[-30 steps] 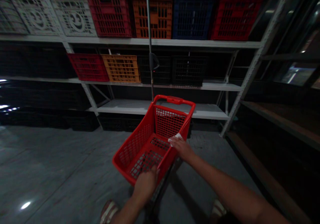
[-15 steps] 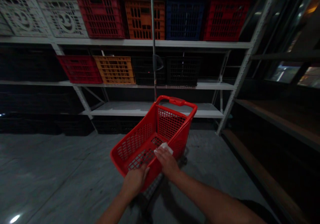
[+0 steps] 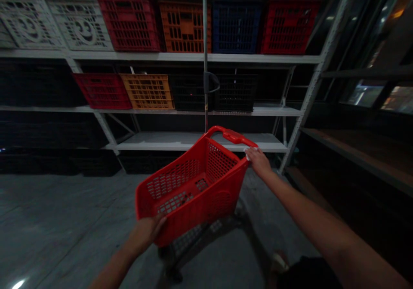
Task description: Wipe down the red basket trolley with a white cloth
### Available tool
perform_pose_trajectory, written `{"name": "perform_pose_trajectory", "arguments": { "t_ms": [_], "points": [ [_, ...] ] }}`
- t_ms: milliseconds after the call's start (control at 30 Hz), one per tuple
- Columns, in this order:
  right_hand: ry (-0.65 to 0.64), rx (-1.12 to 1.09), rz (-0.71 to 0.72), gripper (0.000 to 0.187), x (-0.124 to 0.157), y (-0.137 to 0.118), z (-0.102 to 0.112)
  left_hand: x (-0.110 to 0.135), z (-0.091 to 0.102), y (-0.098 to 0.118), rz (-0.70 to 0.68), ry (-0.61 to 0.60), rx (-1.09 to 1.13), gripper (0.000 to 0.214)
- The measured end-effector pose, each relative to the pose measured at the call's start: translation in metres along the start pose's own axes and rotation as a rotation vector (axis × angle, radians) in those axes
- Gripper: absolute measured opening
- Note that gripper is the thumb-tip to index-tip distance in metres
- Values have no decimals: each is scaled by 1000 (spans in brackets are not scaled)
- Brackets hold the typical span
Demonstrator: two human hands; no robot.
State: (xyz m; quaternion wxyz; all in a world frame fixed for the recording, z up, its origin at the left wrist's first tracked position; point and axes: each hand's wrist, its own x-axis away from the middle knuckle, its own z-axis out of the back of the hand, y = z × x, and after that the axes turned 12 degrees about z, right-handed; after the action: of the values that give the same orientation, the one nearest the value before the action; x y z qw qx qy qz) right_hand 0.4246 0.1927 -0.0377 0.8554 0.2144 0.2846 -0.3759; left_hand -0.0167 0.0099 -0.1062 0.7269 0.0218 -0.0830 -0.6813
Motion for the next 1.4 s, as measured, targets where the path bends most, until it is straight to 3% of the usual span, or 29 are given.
{"name": "perform_pose_trajectory", "arguments": {
  "t_ms": [100,233,333,467,567,667,767,867,933,1067,1200,1267,1400],
  "points": [
    [135,-19,-52,42,7,7,5,0,4,-8,1,-1,36,51],
    [297,-124,-45,45,22,-42,-7,-6,13,3,109,32,-42,59],
    [266,-233,22,47,31,-96,-20,-16,26,38,135,83,-37,64],
    [246,-290,171,51,38,-143,-39,-37,41,107,-23,125,85,56],
    [261,-289,299,47,44,-145,-51,-53,42,144,-18,143,69,57],
    [303,-284,348,43,55,-124,-50,-63,38,155,24,150,29,65],
    [397,-291,192,46,65,-99,-35,-69,34,153,23,153,3,65],
    [604,-261,-203,49,62,-83,-16,-71,30,157,24,156,-15,66],
    [686,-266,-371,48,51,-83,-11,-71,27,163,32,158,-27,67],
    [680,-331,-464,47,34,-117,-34,-68,23,172,58,157,-48,68],
    [668,-385,-479,48,36,-158,-66,-65,23,171,76,161,-58,66],
    [680,-391,-487,48,34,-158,-67,-64,24,169,78,163,-59,65],
    [782,-353,-608,48,13,-131,-45,-63,23,165,82,167,-61,67]
  ]
}}
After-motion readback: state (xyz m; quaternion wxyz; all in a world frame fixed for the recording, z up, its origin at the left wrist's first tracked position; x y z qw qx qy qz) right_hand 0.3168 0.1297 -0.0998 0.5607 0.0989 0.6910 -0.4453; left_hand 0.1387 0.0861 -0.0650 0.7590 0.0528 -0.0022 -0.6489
